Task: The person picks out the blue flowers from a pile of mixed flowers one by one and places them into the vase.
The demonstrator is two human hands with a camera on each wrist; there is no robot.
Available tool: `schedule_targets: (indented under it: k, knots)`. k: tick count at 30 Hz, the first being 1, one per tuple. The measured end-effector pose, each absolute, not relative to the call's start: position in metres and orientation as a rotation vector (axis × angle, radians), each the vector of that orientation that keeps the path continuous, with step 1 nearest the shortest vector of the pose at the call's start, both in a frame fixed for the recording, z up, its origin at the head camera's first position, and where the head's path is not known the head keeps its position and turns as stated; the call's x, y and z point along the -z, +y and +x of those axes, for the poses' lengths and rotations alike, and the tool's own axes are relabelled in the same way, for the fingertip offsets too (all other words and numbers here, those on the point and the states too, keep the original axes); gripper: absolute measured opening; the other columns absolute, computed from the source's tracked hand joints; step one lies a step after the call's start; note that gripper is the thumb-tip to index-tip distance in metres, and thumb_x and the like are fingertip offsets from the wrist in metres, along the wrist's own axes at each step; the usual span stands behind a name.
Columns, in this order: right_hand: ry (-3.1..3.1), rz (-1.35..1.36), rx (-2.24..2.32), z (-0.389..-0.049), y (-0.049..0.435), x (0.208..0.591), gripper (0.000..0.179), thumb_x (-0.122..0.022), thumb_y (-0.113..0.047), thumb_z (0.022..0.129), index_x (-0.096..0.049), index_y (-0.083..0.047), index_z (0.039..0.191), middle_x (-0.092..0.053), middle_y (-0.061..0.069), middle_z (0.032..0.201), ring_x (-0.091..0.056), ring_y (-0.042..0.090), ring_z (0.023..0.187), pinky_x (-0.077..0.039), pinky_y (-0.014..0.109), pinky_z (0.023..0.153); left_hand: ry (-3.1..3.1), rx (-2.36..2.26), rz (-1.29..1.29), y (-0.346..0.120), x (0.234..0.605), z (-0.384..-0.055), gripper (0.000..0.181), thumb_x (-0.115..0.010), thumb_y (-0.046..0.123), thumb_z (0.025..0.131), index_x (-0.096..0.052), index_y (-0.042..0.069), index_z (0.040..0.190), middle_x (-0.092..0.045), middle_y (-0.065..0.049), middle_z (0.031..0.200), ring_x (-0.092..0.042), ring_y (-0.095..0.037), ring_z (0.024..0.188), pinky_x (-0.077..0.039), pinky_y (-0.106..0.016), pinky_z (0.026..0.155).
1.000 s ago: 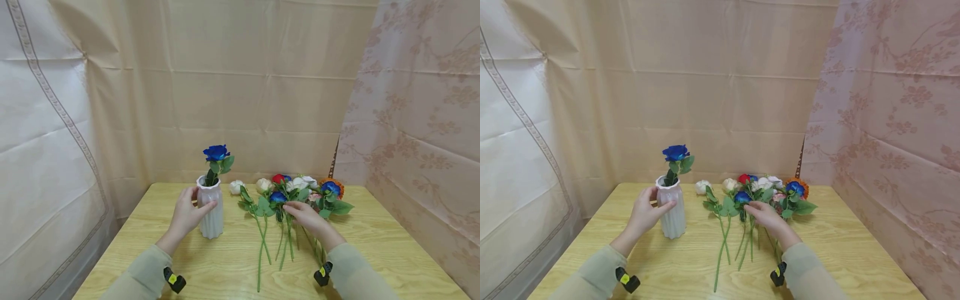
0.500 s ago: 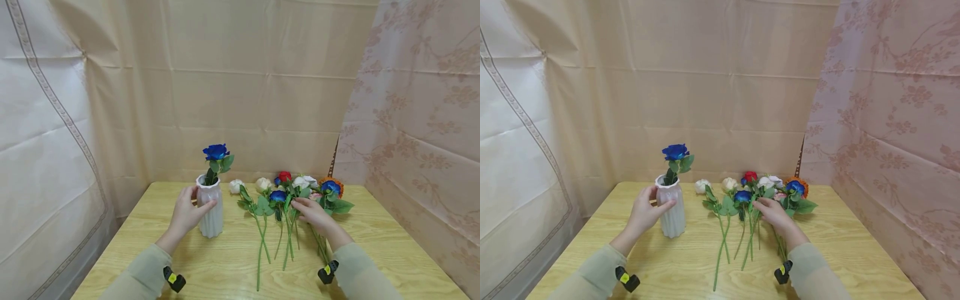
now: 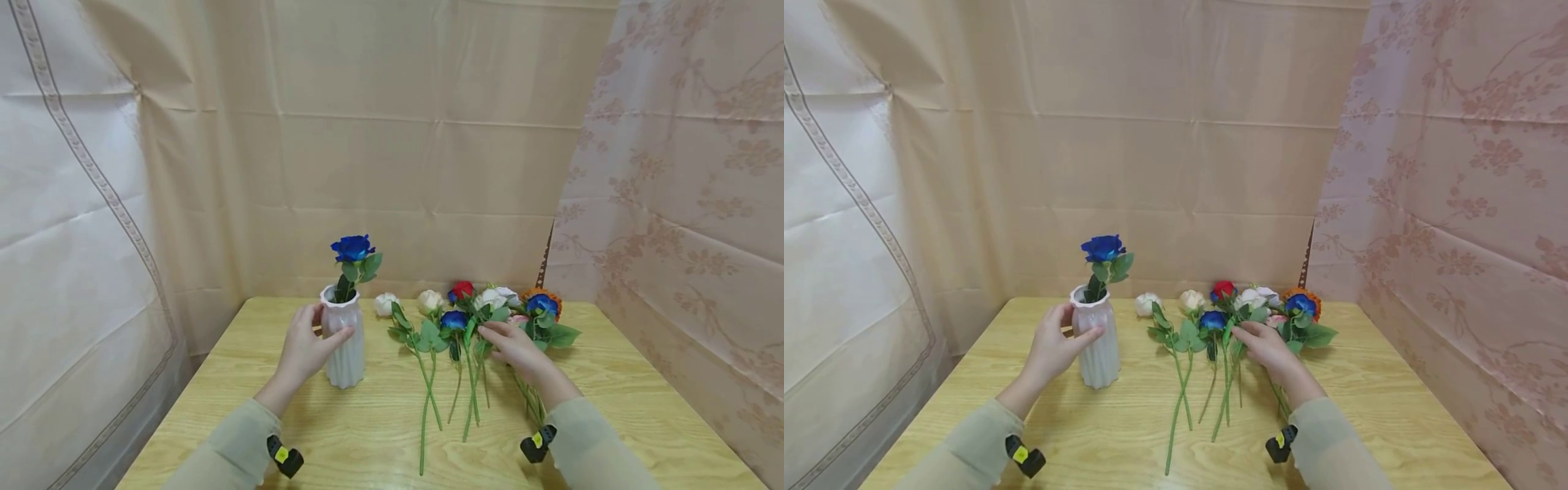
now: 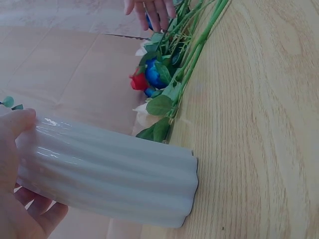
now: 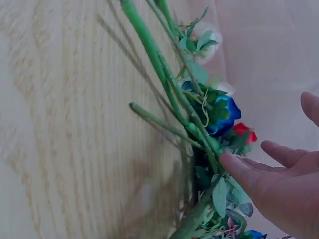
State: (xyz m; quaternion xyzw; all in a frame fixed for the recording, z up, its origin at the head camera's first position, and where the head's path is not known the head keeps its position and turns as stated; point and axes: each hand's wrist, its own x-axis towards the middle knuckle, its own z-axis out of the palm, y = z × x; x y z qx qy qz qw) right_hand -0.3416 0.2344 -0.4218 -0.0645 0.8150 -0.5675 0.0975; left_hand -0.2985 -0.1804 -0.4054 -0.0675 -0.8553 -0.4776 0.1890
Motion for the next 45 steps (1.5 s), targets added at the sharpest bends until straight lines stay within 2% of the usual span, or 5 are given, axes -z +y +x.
schedule_targets:
  k: [13,19,29,35,45]
  knots:
    - [2.468,-0.274,1.66,-0.33,0.228,0.394,0.077,-0.055,-0.047,0.105,-0.024,-0.003,0.16,-0.023,0.024,0.163,-0.034,0.049,0.142,-0.029,0.06,0.115,-2.408,1.339,-0.189,-0.18,0.406,-0.299,0.079,-0.081,0.053,0.084,-0.05,0.006,0.139,-0.051,-0.009,0.125,-0.055,-0.028,0.115,-0.054,-0.047,0.096]
    - [2.56,-0.355,1.612,-0.328,0.226,0.38,0.076,-0.056,-0.048,0.104,-0.028,-0.003,0.159,-0.029,0.024,0.161,-0.033,0.043,0.145,-0.034,0.055,0.114,-2.406,1.338,-0.195,-0.18,0.406,-0.299,0.078,-0.081,0.052,0.084,-0.05,0.006,0.139,-0.051,-0.01,0.125,-0.055,-0.028,0.115,-0.054,-0.047,0.096]
    - [2.671,-0.419,1.519,-0.33,0.229,0.368,0.073,-0.059,-0.051,0.101,-0.04,-0.005,0.154,-0.041,0.02,0.155,-0.055,0.039,0.126,-0.044,0.057,0.105,-2.403,1.332,-0.207,-0.18,0.404,-0.298,0.076,-0.082,0.049,0.085,-0.05,0.006,0.139,-0.051,-0.01,0.125,-0.055,-0.028,0.115,-0.054,-0.046,0.096]
    - [2.735,-0.434,1.451,-0.332,0.227,0.366,0.073,-0.06,-0.055,0.099,-0.044,-0.009,0.153,-0.045,0.014,0.153,-0.057,0.035,0.123,-0.049,0.053,0.099,-2.404,1.333,-0.215,-0.181,0.403,-0.298,0.076,-0.082,0.049,0.085,-0.05,0.005,0.138,-0.051,-0.01,0.125,-0.055,-0.028,0.115,-0.054,-0.046,0.096]
    - [2.828,-0.467,1.334,-0.337,0.22,0.368,0.061,-0.063,-0.04,0.102,-0.05,-0.002,0.146,-0.053,0.02,0.144,-0.057,0.039,0.125,-0.053,0.051,0.096,-2.41,1.327,-0.215,-0.181,0.404,-0.298,0.077,-0.081,0.052,0.084,-0.05,0.006,0.139,-0.051,-0.009,0.125,-0.054,-0.027,0.114,-0.055,-0.046,0.095]
